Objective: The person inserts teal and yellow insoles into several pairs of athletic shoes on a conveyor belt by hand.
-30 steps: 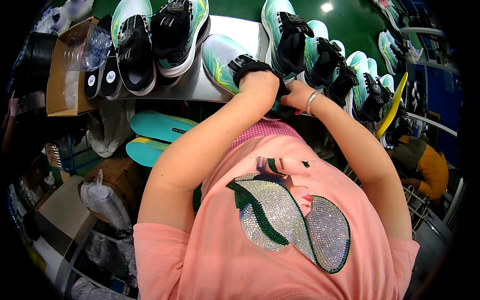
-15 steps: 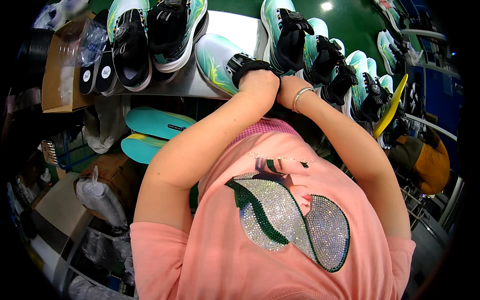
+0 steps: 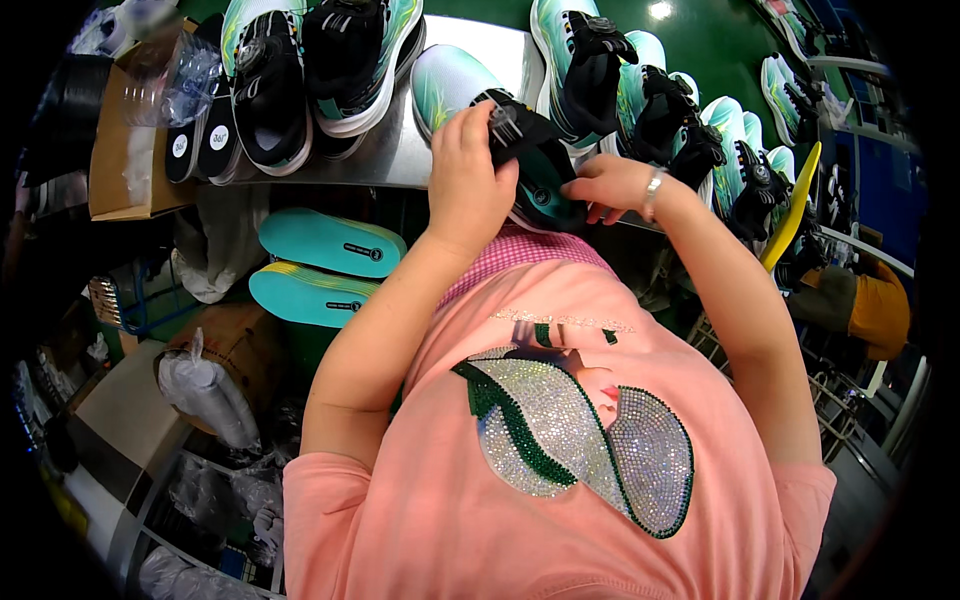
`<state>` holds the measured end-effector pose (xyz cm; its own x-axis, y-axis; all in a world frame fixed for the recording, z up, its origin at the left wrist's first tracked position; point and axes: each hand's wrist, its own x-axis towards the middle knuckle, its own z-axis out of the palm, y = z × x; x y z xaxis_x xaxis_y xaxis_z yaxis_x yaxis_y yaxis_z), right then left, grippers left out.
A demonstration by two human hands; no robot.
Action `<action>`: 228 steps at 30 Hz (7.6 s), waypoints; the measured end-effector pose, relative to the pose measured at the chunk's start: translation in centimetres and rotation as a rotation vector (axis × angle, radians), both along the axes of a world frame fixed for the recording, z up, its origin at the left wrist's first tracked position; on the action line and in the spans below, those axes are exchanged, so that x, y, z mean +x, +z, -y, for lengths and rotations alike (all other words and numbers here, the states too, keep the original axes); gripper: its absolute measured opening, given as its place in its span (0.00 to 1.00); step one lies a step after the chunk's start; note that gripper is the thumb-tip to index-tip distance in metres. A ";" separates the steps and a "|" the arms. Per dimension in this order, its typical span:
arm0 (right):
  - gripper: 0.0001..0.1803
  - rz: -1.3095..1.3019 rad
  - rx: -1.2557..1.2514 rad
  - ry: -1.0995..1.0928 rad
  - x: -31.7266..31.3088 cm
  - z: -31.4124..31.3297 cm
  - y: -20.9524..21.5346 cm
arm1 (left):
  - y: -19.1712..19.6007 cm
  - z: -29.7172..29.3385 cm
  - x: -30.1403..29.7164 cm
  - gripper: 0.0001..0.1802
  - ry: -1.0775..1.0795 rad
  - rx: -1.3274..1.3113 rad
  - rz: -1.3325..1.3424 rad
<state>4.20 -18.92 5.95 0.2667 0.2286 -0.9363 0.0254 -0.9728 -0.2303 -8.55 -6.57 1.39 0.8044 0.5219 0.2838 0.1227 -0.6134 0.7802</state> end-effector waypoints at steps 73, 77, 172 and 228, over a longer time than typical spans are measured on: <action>0.18 0.422 0.306 0.616 -4.3 -5.9 -3.7 | -2.6 2.1 -3.3 0.33 -0.020 -0.945 -0.240; 0.17 0.410 0.313 0.485 -4.5 -5.6 -3.9 | -3.5 2.3 -3.1 0.31 -0.013 -1.014 -0.150; 0.11 1.372 0.790 -0.198 0.7 10.9 6.7 | 5.4 -6.2 1.1 0.20 -0.404 0.533 -0.754; 0.16 1.332 0.863 0.104 -4.5 7.0 8.3 | 8.4 6.6 6.9 0.14 -0.308 -1.616 0.187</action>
<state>-0.30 -25.89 14.22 0.7040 0.6132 0.3583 0.7059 -0.5487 -0.4479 -1.70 -13.20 9.79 0.9461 0.1926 -0.2606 -0.0045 0.8119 0.5838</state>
